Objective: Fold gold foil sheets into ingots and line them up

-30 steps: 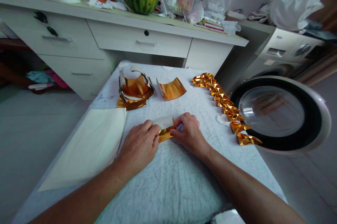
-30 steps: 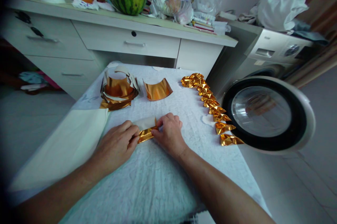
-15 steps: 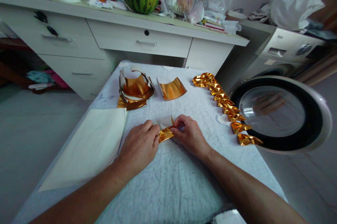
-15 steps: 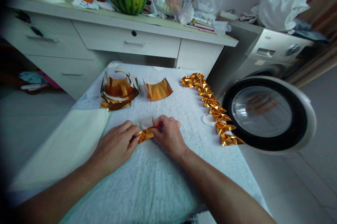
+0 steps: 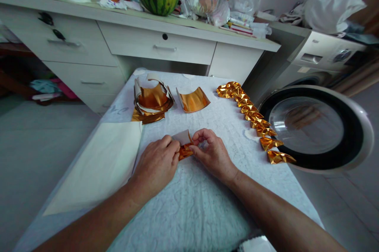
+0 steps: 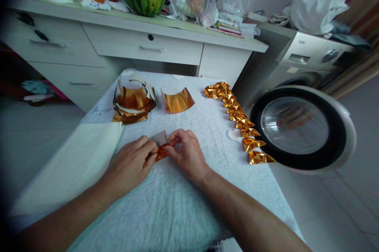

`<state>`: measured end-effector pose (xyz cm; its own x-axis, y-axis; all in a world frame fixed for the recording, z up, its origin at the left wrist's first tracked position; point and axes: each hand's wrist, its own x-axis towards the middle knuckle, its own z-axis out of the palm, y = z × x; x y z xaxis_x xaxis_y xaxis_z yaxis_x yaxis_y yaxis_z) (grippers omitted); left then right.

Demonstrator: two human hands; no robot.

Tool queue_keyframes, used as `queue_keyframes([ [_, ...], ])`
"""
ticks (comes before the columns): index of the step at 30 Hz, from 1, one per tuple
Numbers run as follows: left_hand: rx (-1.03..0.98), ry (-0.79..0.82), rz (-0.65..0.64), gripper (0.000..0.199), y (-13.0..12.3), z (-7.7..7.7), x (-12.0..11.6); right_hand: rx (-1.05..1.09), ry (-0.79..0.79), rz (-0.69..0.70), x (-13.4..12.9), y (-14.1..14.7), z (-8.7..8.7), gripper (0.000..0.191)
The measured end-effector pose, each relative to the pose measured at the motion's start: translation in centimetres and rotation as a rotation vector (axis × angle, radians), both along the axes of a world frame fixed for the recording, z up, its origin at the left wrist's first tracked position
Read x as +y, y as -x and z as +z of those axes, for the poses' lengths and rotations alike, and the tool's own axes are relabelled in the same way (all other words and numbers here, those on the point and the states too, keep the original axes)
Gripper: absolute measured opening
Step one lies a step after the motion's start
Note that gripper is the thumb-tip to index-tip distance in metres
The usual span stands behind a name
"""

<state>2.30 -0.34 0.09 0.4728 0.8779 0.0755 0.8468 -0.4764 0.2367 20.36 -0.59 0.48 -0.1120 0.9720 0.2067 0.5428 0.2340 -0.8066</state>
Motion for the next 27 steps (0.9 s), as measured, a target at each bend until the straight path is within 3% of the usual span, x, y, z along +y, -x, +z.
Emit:
queue_keyframes([
  [11, 0.001, 0.011, 0.015, 0.015, 0.1, -0.1, 0.0, -0.035, 0.033, -0.031, 0.5, -0.3, -0.6, 0.011],
  [27, 0.023, 0.030, 0.026, 0.015, 0.2, -0.2, 0.2, -0.234, 0.046, -0.087, 0.8, -0.1, -1.2, 0.020],
])
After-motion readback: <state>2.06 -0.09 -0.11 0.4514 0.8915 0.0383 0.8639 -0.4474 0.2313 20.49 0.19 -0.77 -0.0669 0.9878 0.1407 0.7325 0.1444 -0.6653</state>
